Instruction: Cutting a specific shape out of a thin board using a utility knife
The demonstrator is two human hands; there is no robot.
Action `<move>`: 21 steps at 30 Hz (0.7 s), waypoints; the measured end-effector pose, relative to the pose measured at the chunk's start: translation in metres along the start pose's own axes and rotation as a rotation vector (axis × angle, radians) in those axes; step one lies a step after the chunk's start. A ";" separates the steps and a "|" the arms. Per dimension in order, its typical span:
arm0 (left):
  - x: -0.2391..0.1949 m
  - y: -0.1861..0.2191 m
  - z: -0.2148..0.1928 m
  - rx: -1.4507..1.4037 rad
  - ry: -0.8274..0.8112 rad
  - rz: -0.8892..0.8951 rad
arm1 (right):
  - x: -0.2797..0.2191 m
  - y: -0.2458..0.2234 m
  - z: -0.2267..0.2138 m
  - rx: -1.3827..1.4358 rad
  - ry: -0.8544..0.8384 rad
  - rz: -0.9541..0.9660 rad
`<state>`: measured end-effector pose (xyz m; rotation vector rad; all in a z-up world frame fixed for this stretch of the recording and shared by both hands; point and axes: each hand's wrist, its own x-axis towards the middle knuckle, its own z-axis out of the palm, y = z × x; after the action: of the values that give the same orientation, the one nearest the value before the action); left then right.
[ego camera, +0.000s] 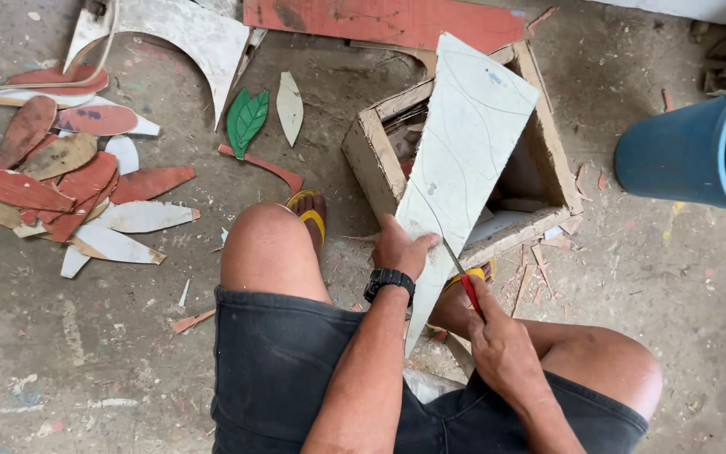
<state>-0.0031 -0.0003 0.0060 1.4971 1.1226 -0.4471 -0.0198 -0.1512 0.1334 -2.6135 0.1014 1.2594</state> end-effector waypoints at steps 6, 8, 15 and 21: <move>0.006 -0.011 0.011 -0.040 0.065 0.015 | 0.006 0.009 0.014 -0.114 0.041 0.004; 0.010 -0.019 0.017 -0.063 0.098 0.051 | 0.009 0.015 0.019 -0.099 0.065 -0.036; -0.004 -0.006 0.006 0.025 0.009 0.009 | 0.015 0.023 0.019 -0.193 0.111 -0.105; 0.016 -0.028 0.023 0.065 0.109 0.097 | 0.034 0.042 0.032 -0.199 0.139 -0.122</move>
<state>-0.0112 -0.0181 -0.0284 1.6418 1.1231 -0.3415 -0.0299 -0.1832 0.0802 -2.8247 -0.1660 1.0976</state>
